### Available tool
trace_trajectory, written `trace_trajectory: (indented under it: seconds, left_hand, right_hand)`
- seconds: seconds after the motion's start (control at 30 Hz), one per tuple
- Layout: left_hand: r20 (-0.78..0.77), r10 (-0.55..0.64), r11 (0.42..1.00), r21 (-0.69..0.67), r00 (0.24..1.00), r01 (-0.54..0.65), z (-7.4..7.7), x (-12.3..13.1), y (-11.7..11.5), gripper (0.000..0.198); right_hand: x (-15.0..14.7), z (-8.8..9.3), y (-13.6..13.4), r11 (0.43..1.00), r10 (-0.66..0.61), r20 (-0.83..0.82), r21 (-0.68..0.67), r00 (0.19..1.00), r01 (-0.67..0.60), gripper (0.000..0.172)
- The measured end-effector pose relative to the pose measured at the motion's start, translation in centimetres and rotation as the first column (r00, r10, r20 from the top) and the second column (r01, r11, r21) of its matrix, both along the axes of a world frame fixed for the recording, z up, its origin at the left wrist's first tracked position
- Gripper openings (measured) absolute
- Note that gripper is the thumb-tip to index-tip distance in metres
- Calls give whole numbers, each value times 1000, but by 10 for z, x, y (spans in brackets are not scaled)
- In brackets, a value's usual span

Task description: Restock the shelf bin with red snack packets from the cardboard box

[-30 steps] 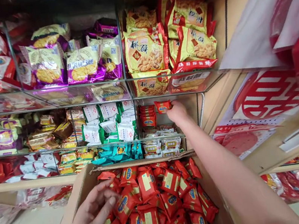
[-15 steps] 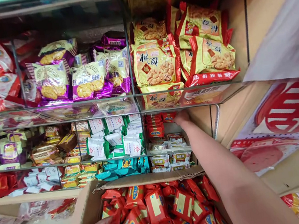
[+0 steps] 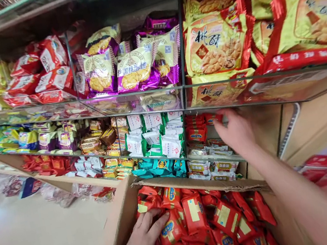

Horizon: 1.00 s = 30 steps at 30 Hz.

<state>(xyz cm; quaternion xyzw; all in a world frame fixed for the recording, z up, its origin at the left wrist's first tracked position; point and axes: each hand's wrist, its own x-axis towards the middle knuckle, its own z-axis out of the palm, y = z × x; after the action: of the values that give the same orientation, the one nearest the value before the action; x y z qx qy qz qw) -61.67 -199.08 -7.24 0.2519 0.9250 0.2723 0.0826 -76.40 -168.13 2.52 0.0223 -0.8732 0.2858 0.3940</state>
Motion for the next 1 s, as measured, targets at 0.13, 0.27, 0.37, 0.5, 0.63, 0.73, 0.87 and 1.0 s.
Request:
trace_trajectory:
  seconds: [0.13,0.27,0.37,0.5,0.63,0.73,0.87,1.0]
  left_hand:
    - [12,-35,999,23,999,34,1,2,4,60]
    - [-16,-38,996,74,999,39,2,5,12,59]
    - [-29,5,998,63,1000,-3,0,7,17,70]
    - [1,-13,1000,26,1000,13,0,8,20,73]
    - [43,-18,1000,0,999,18,6,7,23,68]
    - [82,-12,1000,-8,997,13,12,9,23,68]
    - [203,-13,999,50,979,3,16,13,23,66]
    - [184,58,963,248,981,-103,18,11,25,55]
  right_hand:
    - [117,-39,-39,901,373,-62,262,926,-346,15]
    - [177,-109,-63,859,281,279,353,918,-370,38]
    - [180,-140,-70,901,181,369,310,911,-305,55]
    - [168,-141,-79,931,128,425,260,896,-257,61]
    - [162,-135,-87,906,134,467,300,874,-300,46]
    - [165,-139,-87,927,157,439,243,885,-286,38]
    - [169,-139,-83,967,178,383,104,906,-234,32]
    - [171,-126,-86,971,233,256,-14,938,-237,23]
